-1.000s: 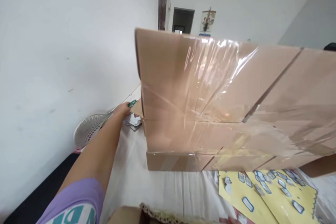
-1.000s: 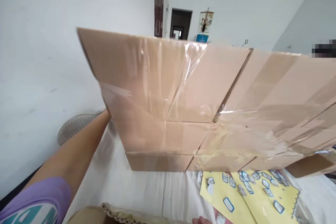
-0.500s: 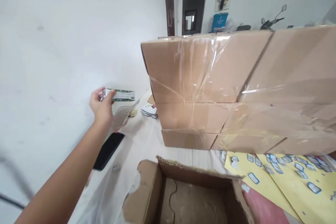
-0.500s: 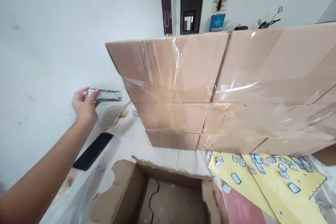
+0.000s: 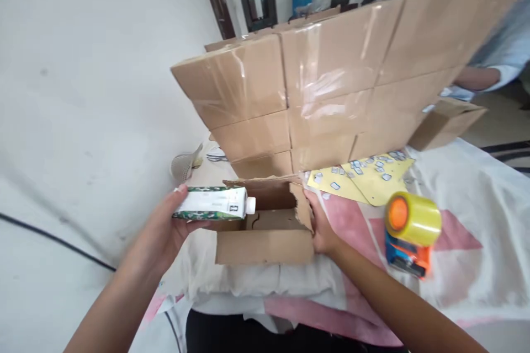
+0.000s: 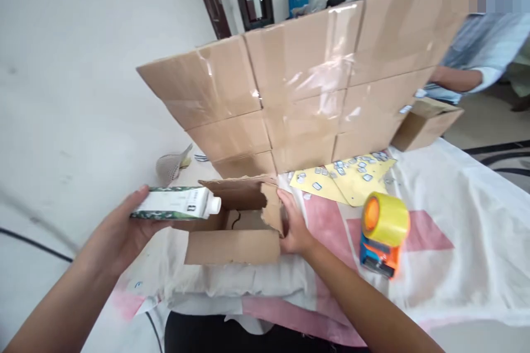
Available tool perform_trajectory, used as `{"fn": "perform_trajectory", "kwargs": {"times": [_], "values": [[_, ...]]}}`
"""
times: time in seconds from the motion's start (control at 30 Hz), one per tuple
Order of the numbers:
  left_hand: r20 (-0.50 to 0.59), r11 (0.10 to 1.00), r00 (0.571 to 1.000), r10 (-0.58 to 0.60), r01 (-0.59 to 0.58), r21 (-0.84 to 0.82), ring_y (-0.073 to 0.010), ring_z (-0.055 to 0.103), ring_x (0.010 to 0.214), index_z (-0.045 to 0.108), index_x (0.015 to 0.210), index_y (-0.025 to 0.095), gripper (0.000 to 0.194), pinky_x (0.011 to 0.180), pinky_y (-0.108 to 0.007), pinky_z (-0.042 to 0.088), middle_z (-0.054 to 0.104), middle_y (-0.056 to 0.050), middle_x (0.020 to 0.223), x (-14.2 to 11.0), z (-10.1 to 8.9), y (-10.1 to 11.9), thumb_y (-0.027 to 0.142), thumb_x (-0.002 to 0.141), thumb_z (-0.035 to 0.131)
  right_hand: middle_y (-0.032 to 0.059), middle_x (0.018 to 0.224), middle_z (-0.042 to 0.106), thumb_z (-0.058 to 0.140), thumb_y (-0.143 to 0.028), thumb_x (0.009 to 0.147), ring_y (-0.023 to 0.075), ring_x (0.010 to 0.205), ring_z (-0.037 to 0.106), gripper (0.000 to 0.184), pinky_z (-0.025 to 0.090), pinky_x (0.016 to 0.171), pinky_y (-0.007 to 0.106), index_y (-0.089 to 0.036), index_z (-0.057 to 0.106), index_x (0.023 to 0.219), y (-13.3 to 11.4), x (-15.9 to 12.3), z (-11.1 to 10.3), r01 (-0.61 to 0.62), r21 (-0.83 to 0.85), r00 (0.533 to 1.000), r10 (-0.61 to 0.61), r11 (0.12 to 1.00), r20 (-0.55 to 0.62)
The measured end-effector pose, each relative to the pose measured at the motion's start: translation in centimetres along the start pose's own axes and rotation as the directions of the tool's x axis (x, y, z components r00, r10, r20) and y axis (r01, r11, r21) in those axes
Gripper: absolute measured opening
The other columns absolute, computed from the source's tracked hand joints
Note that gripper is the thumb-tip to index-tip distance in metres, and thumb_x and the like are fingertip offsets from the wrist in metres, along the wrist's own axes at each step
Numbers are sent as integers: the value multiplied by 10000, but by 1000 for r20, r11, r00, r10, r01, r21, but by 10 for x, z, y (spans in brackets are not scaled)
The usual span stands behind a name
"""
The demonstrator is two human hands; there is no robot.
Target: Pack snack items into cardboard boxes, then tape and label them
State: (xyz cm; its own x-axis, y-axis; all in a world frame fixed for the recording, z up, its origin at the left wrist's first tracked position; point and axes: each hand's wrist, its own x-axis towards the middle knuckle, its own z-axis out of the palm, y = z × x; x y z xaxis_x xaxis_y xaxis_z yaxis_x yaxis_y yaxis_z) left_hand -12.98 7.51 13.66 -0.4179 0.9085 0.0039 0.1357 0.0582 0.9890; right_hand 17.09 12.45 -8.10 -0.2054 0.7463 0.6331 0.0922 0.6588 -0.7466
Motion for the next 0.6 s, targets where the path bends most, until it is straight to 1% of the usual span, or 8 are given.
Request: {"fn": "perform_trajectory", "kwargs": {"times": [0.07,0.1,0.17,0.23,0.27,0.33,0.47,0.6], "values": [[126,978,991,-43,16,208,-258,697,783,670,952,202,485,554,-328,572,727,-81,902,-2,17,-11,643,752,694,174,1555,399,815,-559,688,435,1451,417,1102,377,1175,645,-289,257,1598,-2,2,-2,55,-5,998,-54,999,7],[184,932,983,-18,-50,360,-238,670,736,655,942,217,488,543,-305,531,707,-57,845,-2,26,-16,662,746,689,178,1549,399,809,-539,688,430,1451,416,1097,381,1176,631,-275,255,1598,-3,2,-2,81,-5,997,-81,997,10],[336,731,941,50,-263,629,-212,604,641,625,890,232,454,538,-282,434,644,-17,704,1,41,-27,658,747,692,179,1545,393,805,-502,674,417,1453,412,1109,377,1184,603,-256,245,1600,-4,2,-2,102,-2,995,-102,995,14],[485,524,874,12,-419,742,-215,581,619,607,858,239,398,564,-288,369,617,-5,649,6,55,-37,618,765,686,175,1540,386,814,-474,651,408,1452,410,1125,376,1188,582,-258,243,1596,-5,0,-1,97,-2,995,-97,995,22],[521,470,853,-25,-450,759,-225,591,631,602,860,241,377,580,-295,357,628,-10,656,9,60,-42,605,785,666,176,1537,383,823,-459,640,408,1452,408,1132,377,1187,576,-262,244,1593,-5,-1,0,86,-4,996,-86,996,25],[516,449,852,-87,-429,784,-246,624,679,595,889,246,366,613,-308,365,663,-24,705,16,68,-48,609,843,581,178,1534,374,832,-431,628,412,1450,409,1136,385,1181,571,-273,246,1587,-6,-2,1,70,-6,997,-69,998,34],[437,482,894,-100,-341,807,-272,666,804,568,903,256,432,695,-329,423,690,-41,800,23,76,-46,622,947,342,147,1551,359,816,-401,637,397,1453,407,1128,383,1188,559,-312,230,1597,-6,0,1,36,39,999,-37,999,25],[483,327,855,-192,-408,852,-305,674,865,605,940,265,433,717,-355,441,713,-80,902,22,81,-44,558,980,289,119,1549,357,804,-405,653,387,1456,398,1112,371,1199,551,-333,232,1604,-3,4,1,21,79,999,-23,997,24]]}}
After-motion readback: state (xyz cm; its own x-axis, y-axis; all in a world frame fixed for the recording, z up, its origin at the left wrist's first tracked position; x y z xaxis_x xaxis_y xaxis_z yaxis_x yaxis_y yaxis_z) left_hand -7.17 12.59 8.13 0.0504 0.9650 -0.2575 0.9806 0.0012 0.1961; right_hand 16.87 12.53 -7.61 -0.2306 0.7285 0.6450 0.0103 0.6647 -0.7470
